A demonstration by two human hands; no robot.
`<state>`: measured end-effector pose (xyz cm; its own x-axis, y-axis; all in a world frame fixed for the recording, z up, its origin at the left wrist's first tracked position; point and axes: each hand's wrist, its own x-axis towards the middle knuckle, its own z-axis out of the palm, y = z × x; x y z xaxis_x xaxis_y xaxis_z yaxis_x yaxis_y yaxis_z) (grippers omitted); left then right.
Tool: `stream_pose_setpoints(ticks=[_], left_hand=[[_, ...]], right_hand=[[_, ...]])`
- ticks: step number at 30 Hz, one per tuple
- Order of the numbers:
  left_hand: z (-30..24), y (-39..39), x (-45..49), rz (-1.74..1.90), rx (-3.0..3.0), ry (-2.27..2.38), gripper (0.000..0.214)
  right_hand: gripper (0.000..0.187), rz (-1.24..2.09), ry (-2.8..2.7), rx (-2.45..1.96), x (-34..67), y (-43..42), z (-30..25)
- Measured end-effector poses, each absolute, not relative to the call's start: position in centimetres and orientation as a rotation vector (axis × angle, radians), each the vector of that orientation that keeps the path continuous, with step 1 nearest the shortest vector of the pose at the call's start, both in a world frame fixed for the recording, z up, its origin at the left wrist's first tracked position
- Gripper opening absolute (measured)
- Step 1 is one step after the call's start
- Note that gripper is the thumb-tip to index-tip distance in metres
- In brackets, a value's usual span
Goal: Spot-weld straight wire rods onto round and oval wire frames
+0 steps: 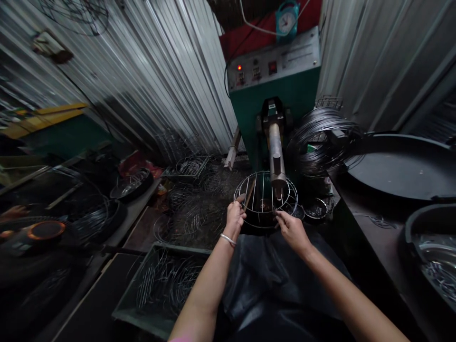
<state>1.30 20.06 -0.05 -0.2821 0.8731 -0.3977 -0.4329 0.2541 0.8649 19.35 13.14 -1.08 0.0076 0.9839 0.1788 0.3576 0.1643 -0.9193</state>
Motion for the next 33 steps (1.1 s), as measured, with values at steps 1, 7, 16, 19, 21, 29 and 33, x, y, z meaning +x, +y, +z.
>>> stream_pose_setpoints(ticks=[1, 7, 16, 19, 21, 29, 33], left_hand=[[0.0, 20.1, 1.5, 1.370, 0.462, 1.296, 0.031], [0.2, 20.2, 2.4, 1.427, 0.444, 1.295, 0.032], [0.5, 20.3, 2.9, 1.441, 0.400, 1.312, 0.027], [0.4, 20.4, 3.0, 1.440, 0.419, 1.310, 0.028], [0.3, 20.5, 3.0, 1.440, 0.410, 1.330, 0.030], [0.3, 21.2, 3.3, 1.437, 0.414, 1.372, 0.024], [0.6, 21.6, 3.5, 1.428, 0.406, 1.370, 0.023]], right_hand=[[0.034, 0.834, -1.541, -1.350, 19.6, 13.1, -1.1], [0.034, 0.838, -1.550, -1.357, 20.5, 13.4, -1.1], [0.038, 0.961, -1.430, -1.304, 20.4, 13.7, -0.9], [0.040, 0.977, -1.441, -1.298, 20.7, 13.9, -1.2], [0.041, 0.984, -1.442, -1.296, 20.8, 14.1, -1.3], [0.039, 1.016, -1.412, -1.282, 21.1, 14.9, -1.3], [0.037, 1.013, -1.405, -1.290, 21.1, 15.4, -1.0]])
